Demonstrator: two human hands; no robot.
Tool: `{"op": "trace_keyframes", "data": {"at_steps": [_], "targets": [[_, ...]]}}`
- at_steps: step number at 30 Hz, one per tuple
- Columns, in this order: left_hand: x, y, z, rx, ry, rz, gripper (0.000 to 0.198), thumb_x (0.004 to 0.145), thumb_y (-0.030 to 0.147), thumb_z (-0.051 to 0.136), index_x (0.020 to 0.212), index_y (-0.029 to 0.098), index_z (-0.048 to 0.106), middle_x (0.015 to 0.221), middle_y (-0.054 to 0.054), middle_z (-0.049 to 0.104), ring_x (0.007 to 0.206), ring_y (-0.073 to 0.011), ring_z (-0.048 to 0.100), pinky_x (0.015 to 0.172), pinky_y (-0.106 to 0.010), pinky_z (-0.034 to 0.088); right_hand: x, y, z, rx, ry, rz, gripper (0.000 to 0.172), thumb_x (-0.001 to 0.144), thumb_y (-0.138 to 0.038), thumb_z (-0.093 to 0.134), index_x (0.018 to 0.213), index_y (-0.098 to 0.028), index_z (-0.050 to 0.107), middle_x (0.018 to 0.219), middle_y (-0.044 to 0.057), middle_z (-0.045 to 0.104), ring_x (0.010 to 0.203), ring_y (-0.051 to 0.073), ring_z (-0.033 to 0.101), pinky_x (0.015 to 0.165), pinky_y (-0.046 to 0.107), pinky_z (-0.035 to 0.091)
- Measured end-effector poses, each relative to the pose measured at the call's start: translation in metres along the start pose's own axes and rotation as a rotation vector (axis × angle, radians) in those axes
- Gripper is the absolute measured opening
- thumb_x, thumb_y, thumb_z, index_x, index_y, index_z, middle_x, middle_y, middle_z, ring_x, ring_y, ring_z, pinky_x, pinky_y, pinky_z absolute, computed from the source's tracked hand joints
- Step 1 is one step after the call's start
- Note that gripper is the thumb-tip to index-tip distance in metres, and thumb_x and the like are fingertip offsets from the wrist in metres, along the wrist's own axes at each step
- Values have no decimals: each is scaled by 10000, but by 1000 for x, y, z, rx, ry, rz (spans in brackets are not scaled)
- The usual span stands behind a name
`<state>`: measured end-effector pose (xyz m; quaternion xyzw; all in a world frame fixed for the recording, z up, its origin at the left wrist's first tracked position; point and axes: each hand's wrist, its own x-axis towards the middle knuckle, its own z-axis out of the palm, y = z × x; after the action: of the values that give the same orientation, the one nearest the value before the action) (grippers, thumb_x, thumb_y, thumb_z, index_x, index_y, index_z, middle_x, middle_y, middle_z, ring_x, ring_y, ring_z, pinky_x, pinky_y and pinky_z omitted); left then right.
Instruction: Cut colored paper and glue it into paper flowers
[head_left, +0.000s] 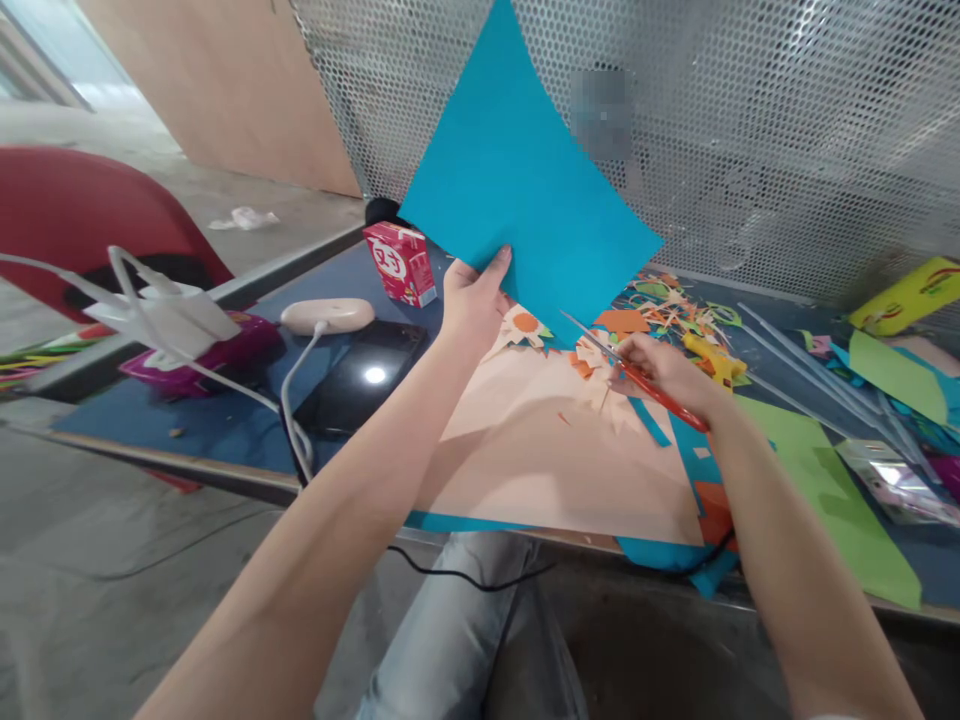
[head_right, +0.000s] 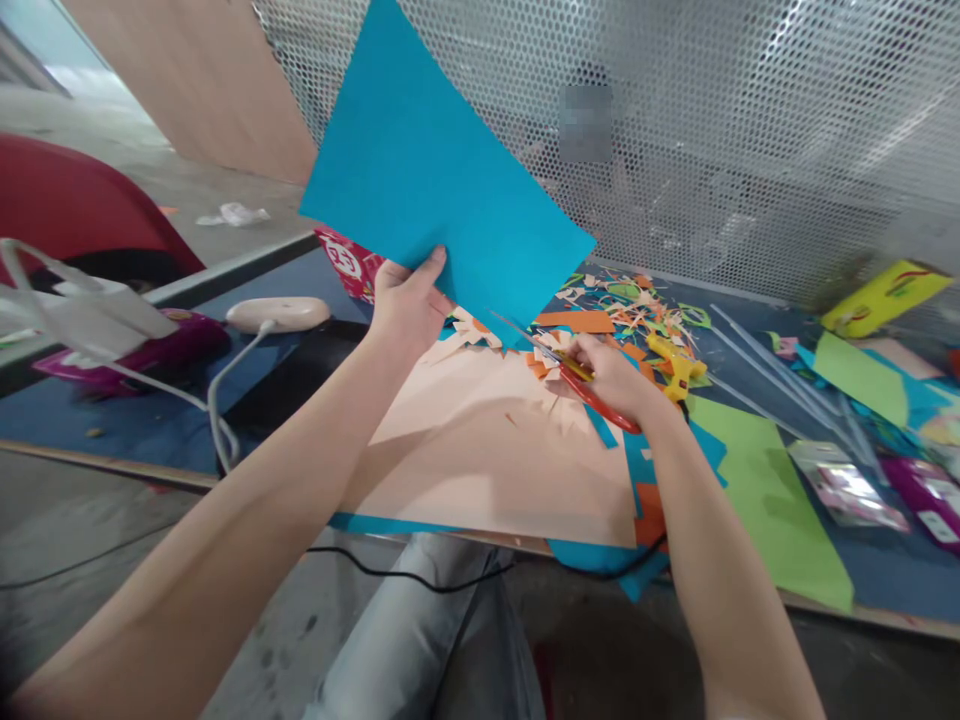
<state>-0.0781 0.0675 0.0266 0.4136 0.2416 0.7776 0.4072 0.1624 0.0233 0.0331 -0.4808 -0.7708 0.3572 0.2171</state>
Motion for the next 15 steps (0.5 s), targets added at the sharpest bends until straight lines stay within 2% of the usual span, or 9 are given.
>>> {"op": "trace_keyframes", "data": {"at_steps": [5, 15], "targets": [[2, -1, -3, -16, -2, 9, 320, 622, 384, 744, 834, 186, 609, 965, -79, 692, 1191, -283, 501, 1003, -427, 422, -1, -3, 0, -32, -23, 3, 372, 623, -442, 691, 848, -239, 475, 849, 23, 630, 814, 218, 615, 730, 368, 485], [-2, 4, 2, -31, 27, -16, 247, 663, 314, 722, 844, 184, 615, 977, -71, 689, 1216, -280, 477, 1019, -425, 408, 1, 3, 0, 13, -53, -8, 349, 639, -406, 686, 837, -241, 450, 837, 7, 612, 790, 202, 620, 725, 359, 487]]}}
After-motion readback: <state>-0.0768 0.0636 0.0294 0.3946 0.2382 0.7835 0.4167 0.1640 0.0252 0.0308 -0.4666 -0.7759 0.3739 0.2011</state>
